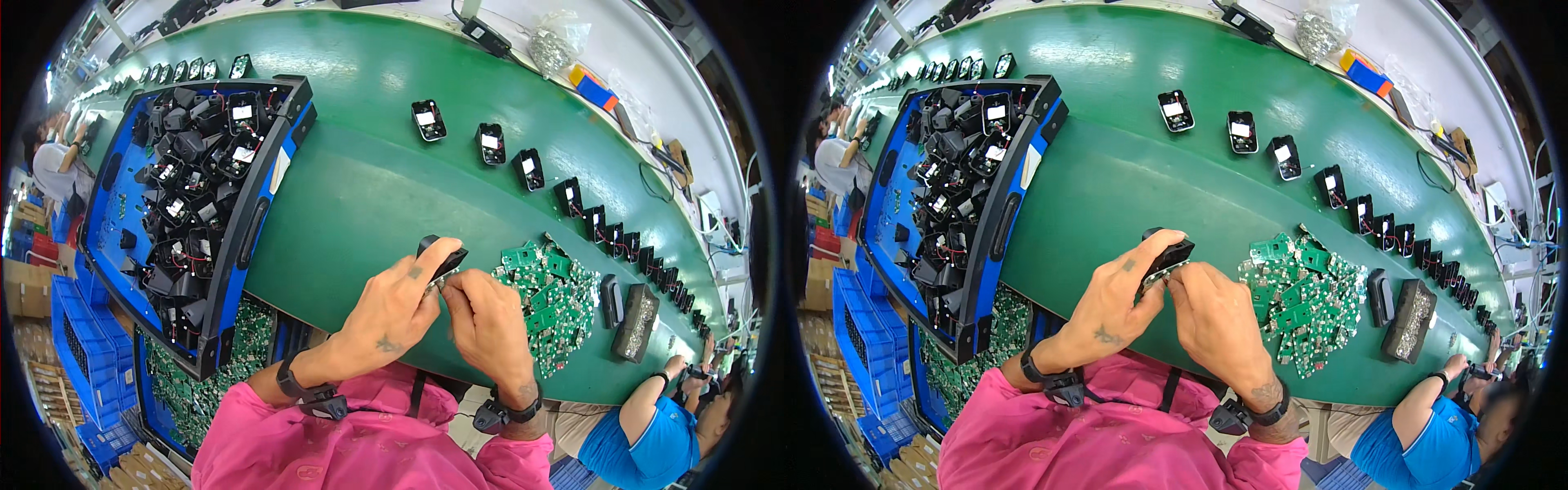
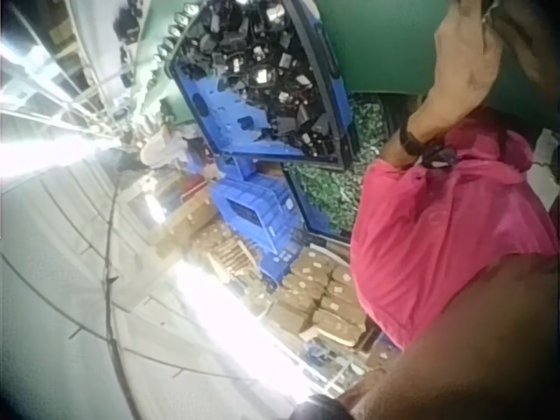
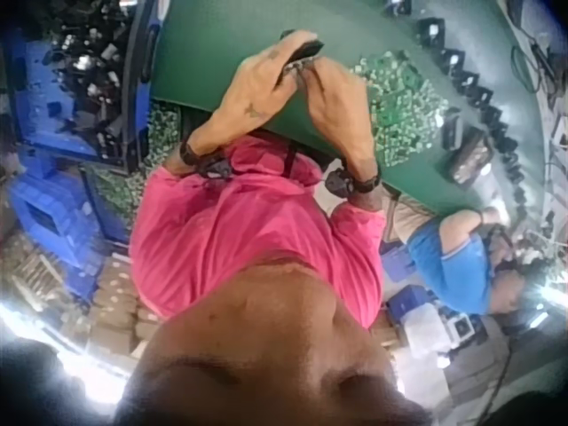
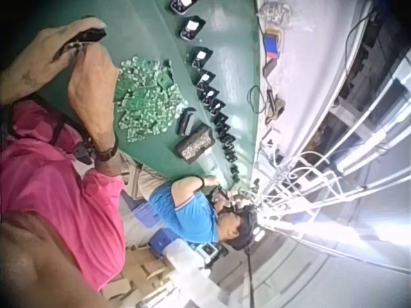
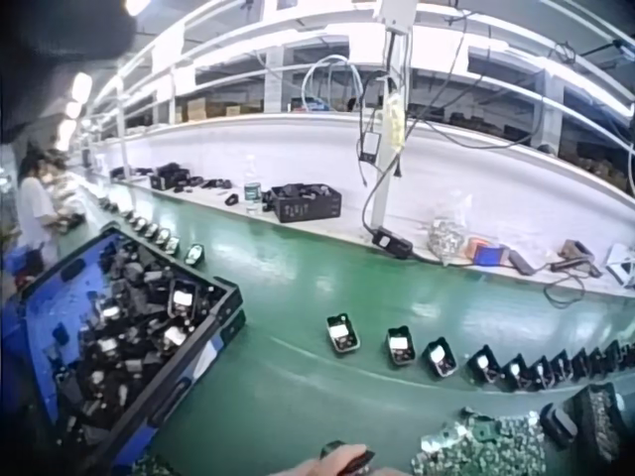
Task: Assembling electronic circuit boards into plastic housings on a production line.
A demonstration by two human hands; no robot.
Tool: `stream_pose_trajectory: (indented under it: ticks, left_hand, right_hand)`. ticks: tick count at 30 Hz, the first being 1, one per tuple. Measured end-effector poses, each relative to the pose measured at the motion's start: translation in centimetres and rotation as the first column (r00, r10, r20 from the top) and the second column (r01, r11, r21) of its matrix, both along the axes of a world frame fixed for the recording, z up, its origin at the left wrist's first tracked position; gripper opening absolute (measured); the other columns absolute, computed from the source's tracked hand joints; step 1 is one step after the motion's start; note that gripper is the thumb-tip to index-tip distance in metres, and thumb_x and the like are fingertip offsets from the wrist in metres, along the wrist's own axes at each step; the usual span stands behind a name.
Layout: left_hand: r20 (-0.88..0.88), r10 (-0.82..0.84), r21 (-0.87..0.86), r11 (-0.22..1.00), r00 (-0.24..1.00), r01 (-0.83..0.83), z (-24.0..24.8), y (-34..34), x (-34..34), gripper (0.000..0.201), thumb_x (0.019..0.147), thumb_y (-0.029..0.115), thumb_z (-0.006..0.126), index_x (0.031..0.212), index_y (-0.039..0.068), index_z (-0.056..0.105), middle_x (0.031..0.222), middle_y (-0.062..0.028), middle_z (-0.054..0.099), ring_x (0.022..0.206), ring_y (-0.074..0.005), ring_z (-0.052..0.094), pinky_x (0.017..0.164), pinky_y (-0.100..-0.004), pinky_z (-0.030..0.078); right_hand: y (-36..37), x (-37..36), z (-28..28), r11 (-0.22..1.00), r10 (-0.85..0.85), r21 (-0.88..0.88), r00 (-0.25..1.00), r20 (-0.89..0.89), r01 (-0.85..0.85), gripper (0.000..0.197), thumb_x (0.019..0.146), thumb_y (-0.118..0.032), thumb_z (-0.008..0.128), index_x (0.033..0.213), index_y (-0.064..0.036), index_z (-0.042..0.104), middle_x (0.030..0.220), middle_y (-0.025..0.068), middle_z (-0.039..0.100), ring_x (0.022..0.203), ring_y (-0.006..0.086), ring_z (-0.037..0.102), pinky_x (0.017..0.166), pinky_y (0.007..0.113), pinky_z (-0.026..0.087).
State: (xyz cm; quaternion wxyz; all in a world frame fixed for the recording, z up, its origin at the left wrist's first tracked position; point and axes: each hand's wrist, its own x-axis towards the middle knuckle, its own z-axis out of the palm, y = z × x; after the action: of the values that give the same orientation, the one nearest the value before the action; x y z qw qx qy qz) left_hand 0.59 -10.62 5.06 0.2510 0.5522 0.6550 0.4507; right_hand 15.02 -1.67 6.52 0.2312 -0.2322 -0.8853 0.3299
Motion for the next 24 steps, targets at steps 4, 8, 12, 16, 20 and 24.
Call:
stream_pose_trajectory:
  ticks: [4, 8, 12, 16, 20, 24]
  left_hand:
    - [0.509, 0.000, -0.143, 0.986, 0.861, 0.085, 0.3, 0.2, -0.7, 0.058, 0.090, -0.003, 0.058, 0.145, 0.008, 0.042, 0.113, -0.0101, 0.064, 0.077, -0.0121, 0.065, 0.070, -0.0290, 0.055]
    - [0.497, -0.203, 0.132, 0.979, 0.844, 0.158, -1.9, 0.6, -0.3, 0.071, 0.087, -0.001, 0.063, 0.150, 0.010, 0.035, 0.128, -0.0087, 0.055, 0.105, -0.0167, 0.060, 0.085, -0.0314, 0.052]
    - [0.415, -0.187, 0.048, 0.982, 0.890, 0.184, -1.8, 0.0, -0.9, 0.069, 0.087, 0.002, 0.064, 0.150, 0.013, 0.036, 0.113, -0.0127, 0.061, 0.097, -0.0196, 0.063, 0.084, -0.0335, 0.052]
    - [0.506, -0.167, -0.006, 0.980, 0.846, 0.197, -2.0, 0.0, 0.1, 0.066, 0.085, -0.003, 0.062, 0.145, 0.010, 0.037, 0.113, -0.0158, 0.064, 0.073, -0.0239, 0.065, 0.071, -0.0360, 0.054]
    - [0.393, -0.184, 0.075, 0.983, 0.901, 0.168, -2.4, 0.0, 0.0, 0.062, 0.087, -0.002, 0.063, 0.143, 0.011, 0.041, 0.116, -0.0169, 0.063, 0.094, -0.0294, 0.066, 0.082, -0.0393, 0.053]
    - [0.308, -0.188, 0.089, 0.982, 0.933, 0.168, -3.1, 0.0, -0.2, 0.057, 0.088, 0.003, 0.066, 0.140, 0.012, 0.047, 0.124, -0.0179, 0.061, 0.109, -0.0336, 0.064, 0.091, -0.0417, 0.052]
  right_hand:
    - [-0.6, 0.3, -1.0, 0.951, -0.284, -0.137, 0.958, -0.032, 0.277, 0.012, 0.090, -0.005, 0.068, 0.099, 0.0016, 0.065, 0.084, 0.0130, 0.067, 0.070, 0.0236, 0.067, 0.062, 0.033, 0.052]
    - [0.1, 2.1, -3.1, 0.888, -0.352, -0.330, 0.935, -0.042, 0.319, 0.009, 0.093, -0.005, 0.065, 0.097, 0.0023, 0.063, 0.081, 0.0095, 0.066, 0.062, 0.0143, 0.063, 0.057, 0.028, 0.050]
    - [-0.5, 2.1, -3.5, 0.800, -0.378, -0.554, 0.910, -0.170, 0.228, 0.009, 0.098, -0.006, 0.061, 0.097, 0.0032, 0.058, 0.079, 0.0073, 0.064, 0.058, 0.0108, 0.061, 0.054, 0.024, 0.050]
    - [-2.1, 0.7, -3.6, 0.702, -0.422, -0.712, 0.821, -0.384, 0.028, 0.008, 0.096, -0.001, 0.062, 0.098, 0.0018, 0.055, 0.079, 0.0051, 0.062, 0.060, 0.0110, 0.062, 0.053, 0.024, 0.052]
    - [-1.4, 1.7, -4.0, 0.611, -0.388, -0.790, 0.889, -0.242, 0.052, 0.010, 0.092, -0.002, 0.068, 0.089, 0.0045, 0.062, 0.077, 0.0087, 0.068, 0.056, 0.0114, 0.061, 0.050, 0.023, 0.049]
    - [-1.2, 2.1, -3.8, 0.699, -0.421, -0.712, 0.843, -0.335, 0.066, 0.011, 0.092, -0.004, 0.069, 0.087, 0.0056, 0.065, 0.074, 0.0096, 0.068, 0.054, 0.0110, 0.061, 0.048, 0.022, 0.047]
